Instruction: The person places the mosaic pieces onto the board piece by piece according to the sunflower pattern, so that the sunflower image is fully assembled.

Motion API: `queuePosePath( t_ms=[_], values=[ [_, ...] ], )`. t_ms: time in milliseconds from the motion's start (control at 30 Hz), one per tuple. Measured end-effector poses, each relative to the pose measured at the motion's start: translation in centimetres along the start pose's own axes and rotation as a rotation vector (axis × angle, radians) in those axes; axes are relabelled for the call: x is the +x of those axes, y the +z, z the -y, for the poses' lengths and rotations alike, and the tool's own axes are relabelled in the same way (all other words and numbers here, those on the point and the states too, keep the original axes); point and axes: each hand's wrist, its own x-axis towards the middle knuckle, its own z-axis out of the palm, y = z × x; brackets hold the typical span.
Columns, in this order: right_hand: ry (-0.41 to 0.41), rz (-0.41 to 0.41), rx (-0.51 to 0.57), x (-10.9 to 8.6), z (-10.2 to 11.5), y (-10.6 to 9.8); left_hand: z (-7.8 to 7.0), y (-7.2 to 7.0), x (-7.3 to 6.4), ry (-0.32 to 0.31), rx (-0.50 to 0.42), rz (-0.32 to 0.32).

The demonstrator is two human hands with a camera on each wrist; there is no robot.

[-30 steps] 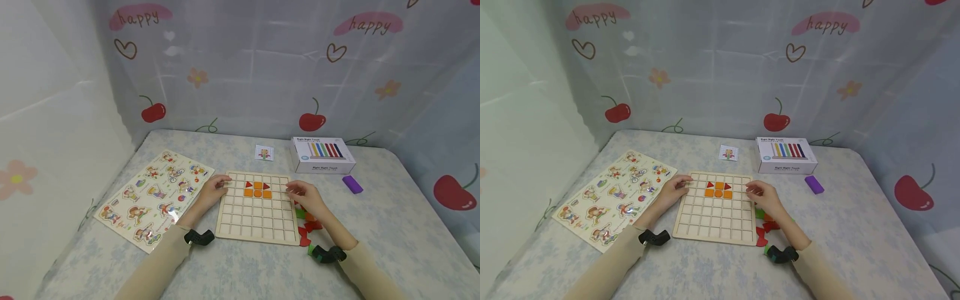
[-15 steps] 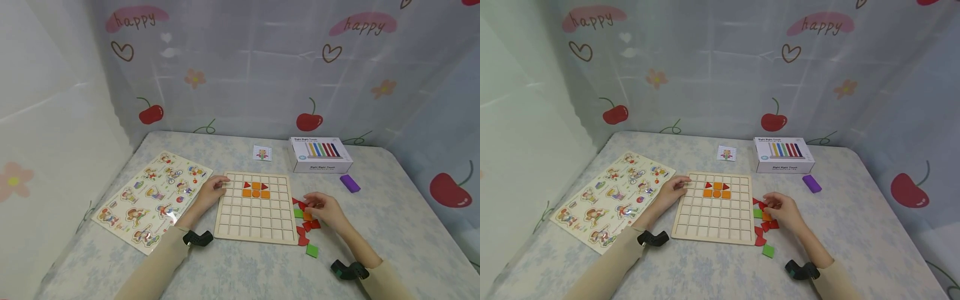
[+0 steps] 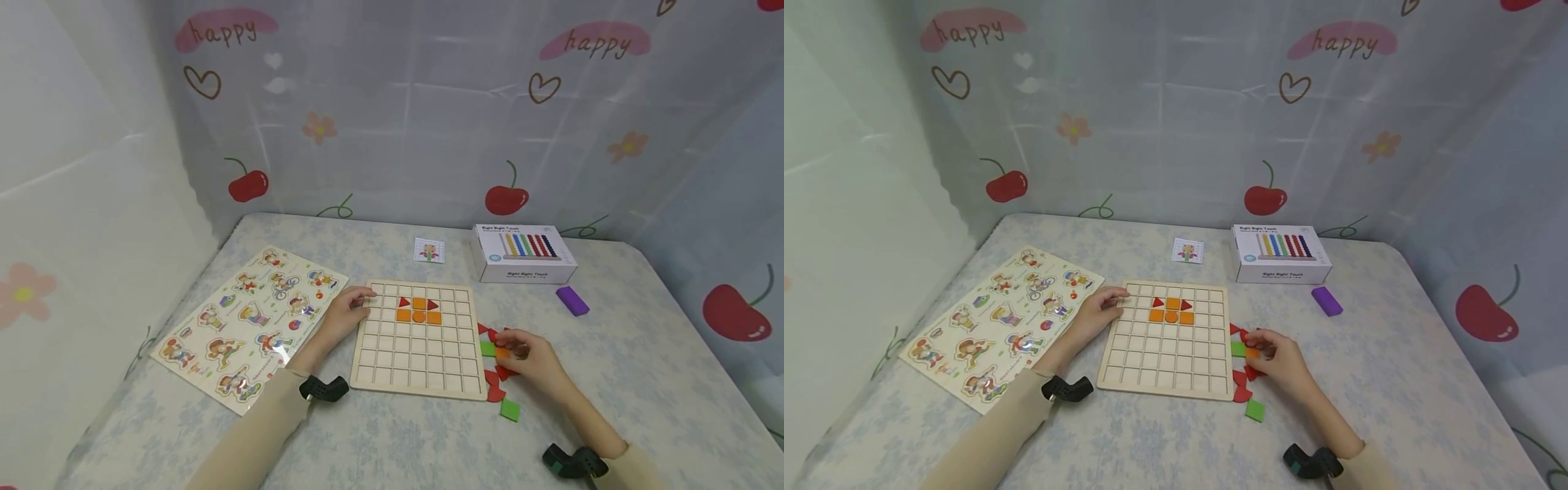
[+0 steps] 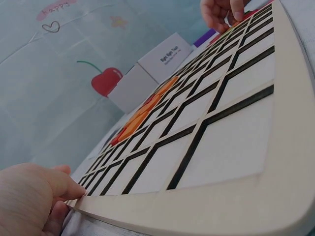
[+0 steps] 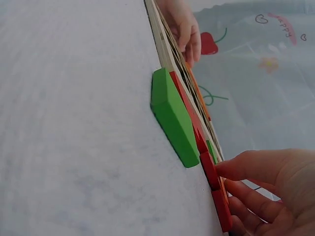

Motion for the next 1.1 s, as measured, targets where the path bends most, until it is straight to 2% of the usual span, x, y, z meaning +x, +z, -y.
queuePosePath(
  t_ms=[367, 533, 700, 867, 1100],
  values=[
    [0.008, 0.013, -0.009, -0.1, -0.4, -0.5, -0.2, 0.0, -0.1, -0.012, -0.017, -0.006],
    [0.004, 0.001, 0.064, 0.1, -0.6, -0.7, -0.1, 0.1, -0.1, 0.002, -0.022, -0.008],
    [-0.023, 0.019, 0.129, 0.4, 0.5, -0.5, -0.1, 0.0, 0.0, -0.010, -0.001, 0.000],
    [-0.046, 0.080, 0.164, 1.7, 2.3, 1.1, 0.0, 0.1, 0.0, -0.003, 0.009, -0.003],
    [-0.101, 0.137, 0.189, 4.4, 4.9, 5.2, 0.1, 0.1, 0.0, 0.008, 0.010, -0.007]
  ],
)
